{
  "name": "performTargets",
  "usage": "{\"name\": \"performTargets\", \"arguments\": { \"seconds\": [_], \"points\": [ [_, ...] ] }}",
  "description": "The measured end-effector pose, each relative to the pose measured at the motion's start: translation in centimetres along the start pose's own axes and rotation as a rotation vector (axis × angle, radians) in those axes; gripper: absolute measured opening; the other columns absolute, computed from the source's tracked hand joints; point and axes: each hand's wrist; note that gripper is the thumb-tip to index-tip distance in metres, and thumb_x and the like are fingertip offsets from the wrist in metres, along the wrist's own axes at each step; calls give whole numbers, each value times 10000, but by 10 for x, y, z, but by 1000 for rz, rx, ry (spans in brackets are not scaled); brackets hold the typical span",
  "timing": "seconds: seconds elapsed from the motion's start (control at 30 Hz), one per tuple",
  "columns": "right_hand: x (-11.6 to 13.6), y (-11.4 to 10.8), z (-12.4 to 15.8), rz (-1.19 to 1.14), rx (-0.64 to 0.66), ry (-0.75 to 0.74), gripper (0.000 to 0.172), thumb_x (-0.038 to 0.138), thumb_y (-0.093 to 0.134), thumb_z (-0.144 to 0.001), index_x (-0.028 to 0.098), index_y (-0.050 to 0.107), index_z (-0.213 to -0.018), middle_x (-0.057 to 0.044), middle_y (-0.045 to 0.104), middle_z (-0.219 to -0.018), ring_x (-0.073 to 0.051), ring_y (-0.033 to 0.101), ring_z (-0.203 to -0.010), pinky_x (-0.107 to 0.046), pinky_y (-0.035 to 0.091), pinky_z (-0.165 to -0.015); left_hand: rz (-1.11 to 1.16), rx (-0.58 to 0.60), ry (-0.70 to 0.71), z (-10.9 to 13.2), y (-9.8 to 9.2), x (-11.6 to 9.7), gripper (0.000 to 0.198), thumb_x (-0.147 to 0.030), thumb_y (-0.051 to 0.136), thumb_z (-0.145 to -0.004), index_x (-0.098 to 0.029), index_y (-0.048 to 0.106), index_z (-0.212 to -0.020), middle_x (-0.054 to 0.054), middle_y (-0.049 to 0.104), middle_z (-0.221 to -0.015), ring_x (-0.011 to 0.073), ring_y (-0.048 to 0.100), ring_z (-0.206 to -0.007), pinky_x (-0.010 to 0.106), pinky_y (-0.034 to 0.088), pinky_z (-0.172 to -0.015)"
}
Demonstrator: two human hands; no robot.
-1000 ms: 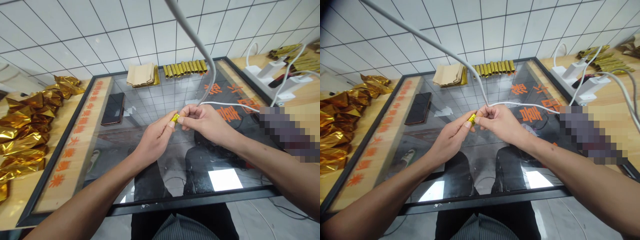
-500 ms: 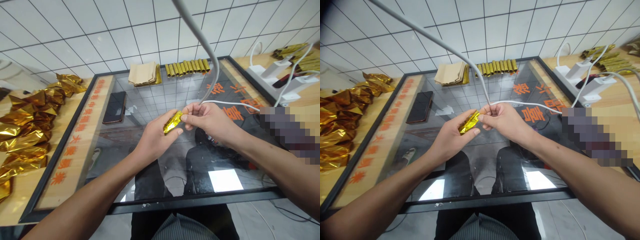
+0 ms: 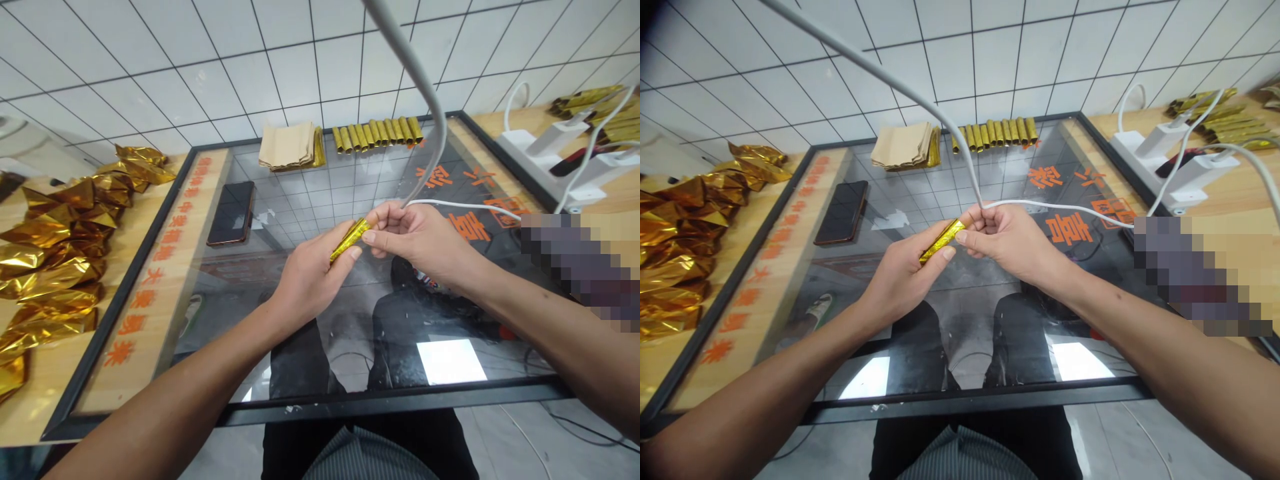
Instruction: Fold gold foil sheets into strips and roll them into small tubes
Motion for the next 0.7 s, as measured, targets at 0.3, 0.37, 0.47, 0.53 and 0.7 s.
{"name": "performTargets", "arguments": {
  "seconds": [0.3,0.37,0.47,0.53,0.7],
  "points": [
    [-3,1,0,-17,-5,1,386,423,994,-764,218,716,-935,4,738,-835,-134,674,-687,-286,591,-649,25,-14,-28,0,0,0,277,-308,537,-1109,-234,711,-1311,-9,739,-983,165,653,-843,274,471,-787],
    [-4,1,1,-56,-8,-5,461,412,1001,-760,230,692,-1049,23,731,-822,-139,683,-686,-282,583,-638,46,-23,-3,0,0,1,288,-289,530,-1109,-232,711,-1326,-7,740,-990,166,657,-858,273,482,-805],
    [-5,3,1,-90,5,-25,553,407,996,-777,235,668,-1187,40,715,-809,-137,677,-683,-277,564,-630,57,-21,30,-1,1,0,293,-285,526,-1115,-235,712,-1337,-3,748,-1018,169,666,-886,276,495,-838],
    [-5,3,1,-86,16,-40,515,419,986,-791,217,693,-1162,17,735,-857,-132,674,-694,-281,563,-642,73,-4,33,0,2,0,295,-281,516,-1125,-247,715,-1341,-8,746,-1008,167,673,-889,275,495,-840],
    [-6,3,2,-72,-18,-108,459,389,993,-779,202,730,-1106,3,747,-895,-129,674,-730,-280,564,-670,85,-41,46,-1,3,3,269,-317,511,-1141,-245,732,-1276,-4,753,-1016,177,689,-924,282,496,-847]
  ]
}}
Point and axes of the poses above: each hand's wrist, its own z-axis away from the middle knuckle, its own y-axis out of the palm, x = y × z
